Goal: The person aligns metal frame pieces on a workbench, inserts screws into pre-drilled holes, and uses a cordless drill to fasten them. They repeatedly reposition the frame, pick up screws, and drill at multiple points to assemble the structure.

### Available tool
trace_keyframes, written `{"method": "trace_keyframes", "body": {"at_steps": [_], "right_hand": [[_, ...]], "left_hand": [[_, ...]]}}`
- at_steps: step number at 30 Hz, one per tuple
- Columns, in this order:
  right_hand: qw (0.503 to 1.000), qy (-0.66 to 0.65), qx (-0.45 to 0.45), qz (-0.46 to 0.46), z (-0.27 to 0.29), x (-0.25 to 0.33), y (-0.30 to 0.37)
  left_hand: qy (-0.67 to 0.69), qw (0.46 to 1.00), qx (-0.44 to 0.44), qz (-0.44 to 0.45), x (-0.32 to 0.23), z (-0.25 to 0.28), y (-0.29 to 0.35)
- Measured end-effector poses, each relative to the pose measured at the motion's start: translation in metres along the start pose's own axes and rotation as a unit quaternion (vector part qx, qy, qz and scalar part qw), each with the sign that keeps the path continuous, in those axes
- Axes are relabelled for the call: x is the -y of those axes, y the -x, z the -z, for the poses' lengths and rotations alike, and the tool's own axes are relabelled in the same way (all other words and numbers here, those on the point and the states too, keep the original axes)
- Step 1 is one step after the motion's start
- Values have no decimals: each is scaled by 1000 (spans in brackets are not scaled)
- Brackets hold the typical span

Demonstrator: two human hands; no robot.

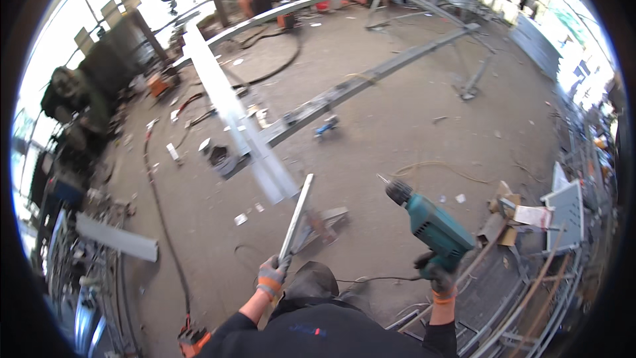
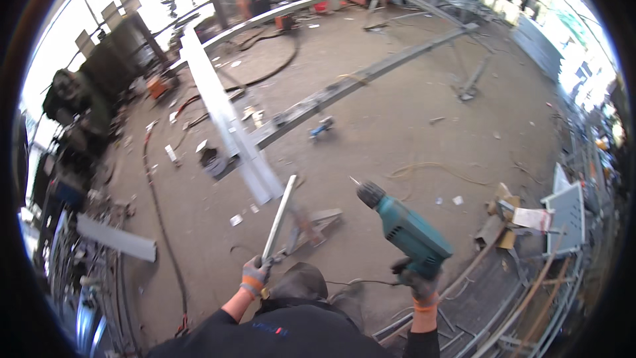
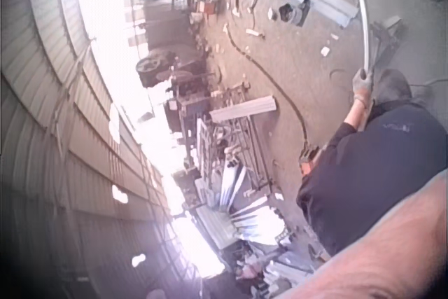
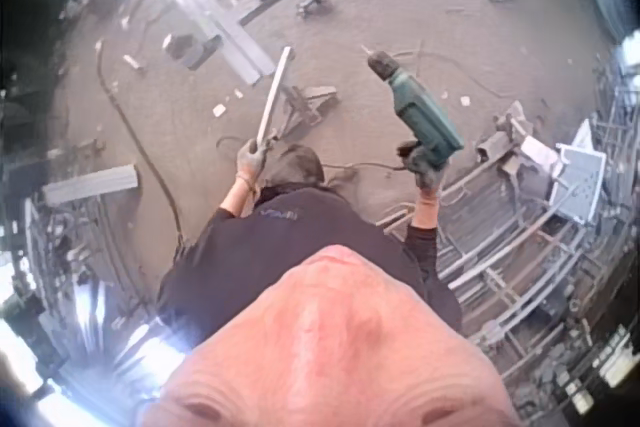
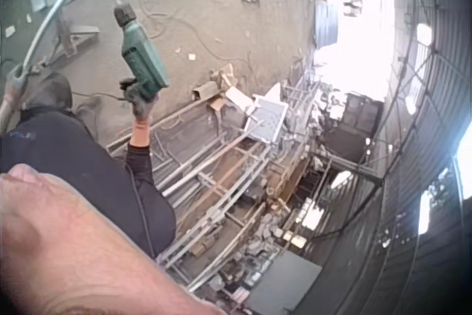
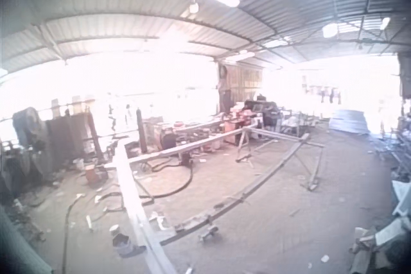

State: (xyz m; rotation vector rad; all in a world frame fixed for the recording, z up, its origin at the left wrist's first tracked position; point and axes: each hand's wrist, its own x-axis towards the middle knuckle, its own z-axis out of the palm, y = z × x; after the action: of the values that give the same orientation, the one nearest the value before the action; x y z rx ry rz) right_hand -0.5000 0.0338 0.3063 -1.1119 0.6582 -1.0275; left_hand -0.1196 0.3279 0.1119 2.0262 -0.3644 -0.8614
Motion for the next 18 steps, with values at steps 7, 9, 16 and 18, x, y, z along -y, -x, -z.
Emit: {"method": "trace_keyframes", "body": {"at_steps": [7,9,16,18], "right_hand": [[986,124,38,-109,-36,2,-198],[988,131,32,-69,-67,3,-253],[927,302,196,105,-171,-4,-511],[819,468,223,246,-196,-57,-601]], "left_hand": [[206,977,-4,59,-111,-110,-106],[249,961,-39,-113,-133,-125,-136],[152,976,-142,-65,-154,-127,-202],[219,958,-170,-71,-159,-140,-225]]}}
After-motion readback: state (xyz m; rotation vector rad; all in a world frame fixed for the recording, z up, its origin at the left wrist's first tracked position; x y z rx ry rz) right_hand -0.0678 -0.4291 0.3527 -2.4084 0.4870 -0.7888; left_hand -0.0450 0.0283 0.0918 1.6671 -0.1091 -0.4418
